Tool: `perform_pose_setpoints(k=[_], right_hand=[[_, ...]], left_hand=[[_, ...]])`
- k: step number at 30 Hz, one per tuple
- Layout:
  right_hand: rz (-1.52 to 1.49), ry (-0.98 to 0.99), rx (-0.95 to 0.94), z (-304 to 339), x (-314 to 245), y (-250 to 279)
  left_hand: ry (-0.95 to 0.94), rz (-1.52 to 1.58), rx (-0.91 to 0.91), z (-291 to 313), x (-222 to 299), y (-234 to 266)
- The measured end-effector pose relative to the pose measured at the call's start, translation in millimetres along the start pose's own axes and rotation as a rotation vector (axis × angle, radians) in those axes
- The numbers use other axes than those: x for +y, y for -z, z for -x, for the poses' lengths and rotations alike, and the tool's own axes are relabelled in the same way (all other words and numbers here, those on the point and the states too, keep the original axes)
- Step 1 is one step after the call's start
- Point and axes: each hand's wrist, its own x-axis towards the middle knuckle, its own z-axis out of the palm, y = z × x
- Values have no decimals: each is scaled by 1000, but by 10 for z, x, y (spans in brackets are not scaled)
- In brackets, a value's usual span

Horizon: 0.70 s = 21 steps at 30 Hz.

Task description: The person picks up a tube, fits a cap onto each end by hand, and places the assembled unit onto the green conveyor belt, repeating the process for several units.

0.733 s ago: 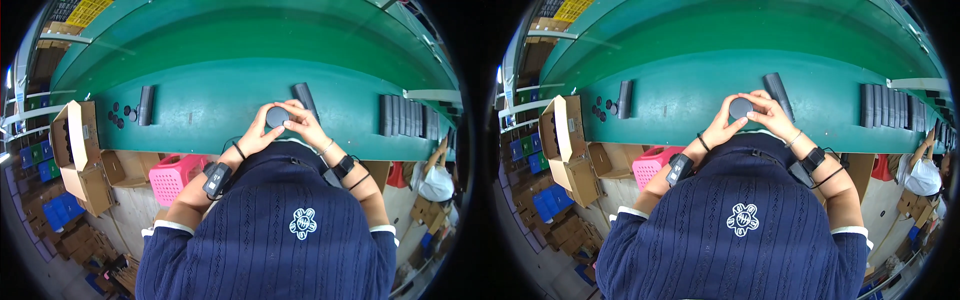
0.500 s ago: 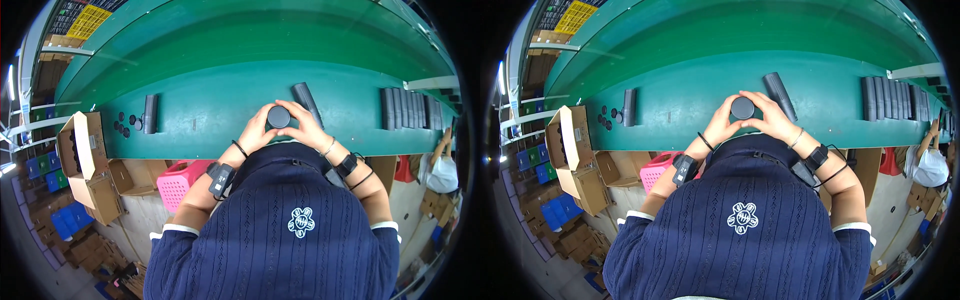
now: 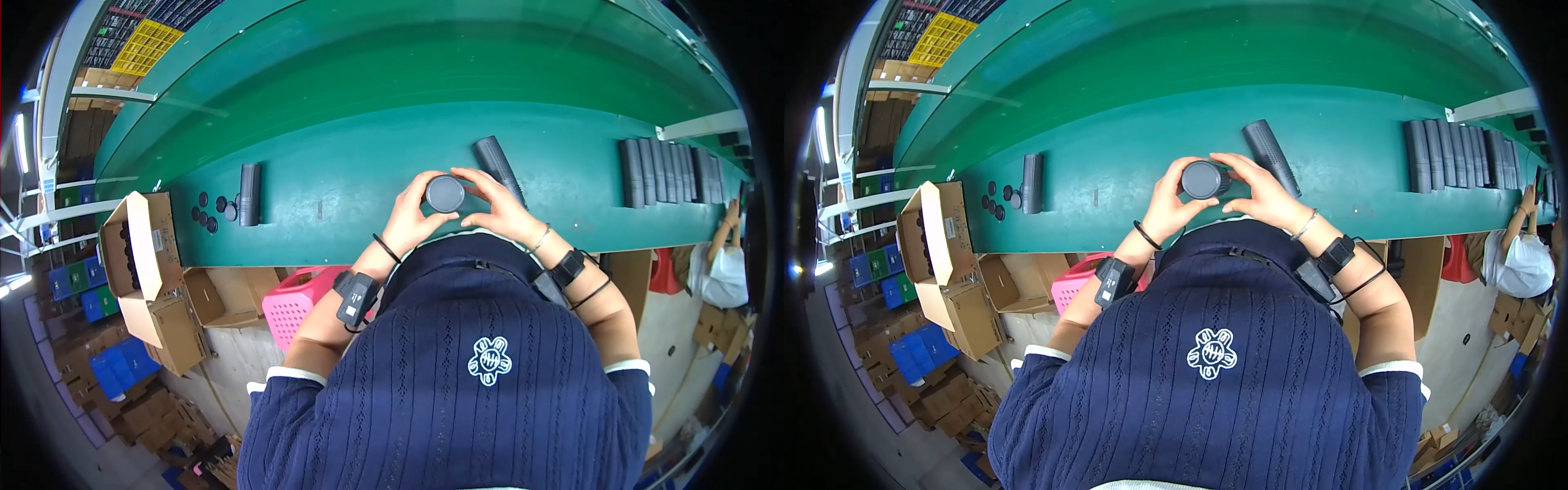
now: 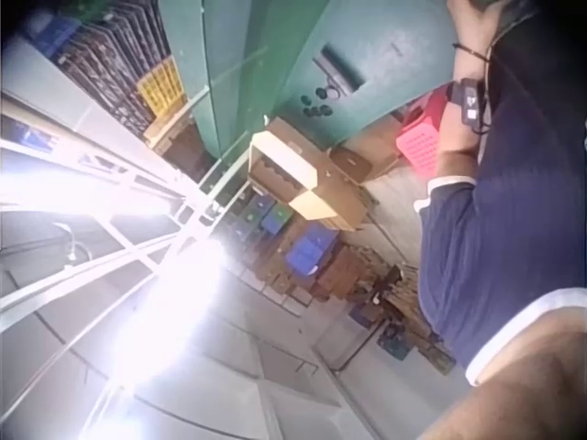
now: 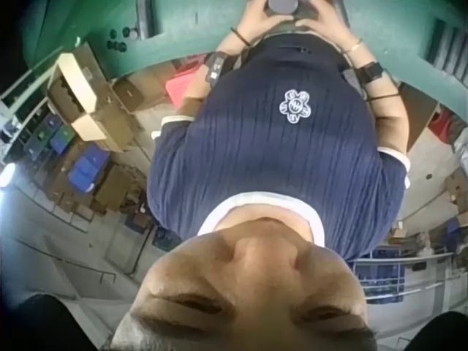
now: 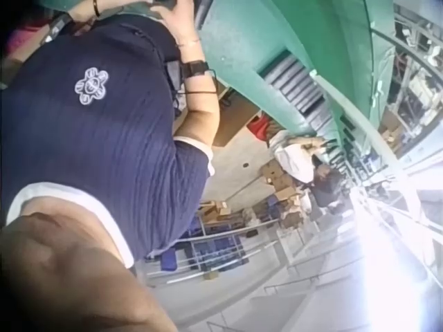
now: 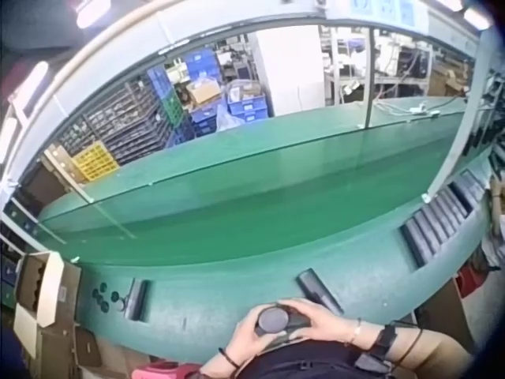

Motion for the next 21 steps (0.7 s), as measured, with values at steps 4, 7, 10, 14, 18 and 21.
perform_pose_setpoints(k=[4,7,10,14,18,21], right_hand=[[31,-21,48,117,123,27],[168,36,132,163,101,75],[257,102,154,136,101,139],[233,91,162,-30,57,198],[394,189,41,-241,-152,240],[652,339,32,-306,-357,340]], left_hand=[[-18,-8,-37,-54,188,-24],[30,14,-114,-117,322,-56],[8,62,-116,-217,416,-99],[-144,-86,-1,-323,429,-127],[-2,62,90,-306,451,-8],[112,-26,119,-190,397,185]])
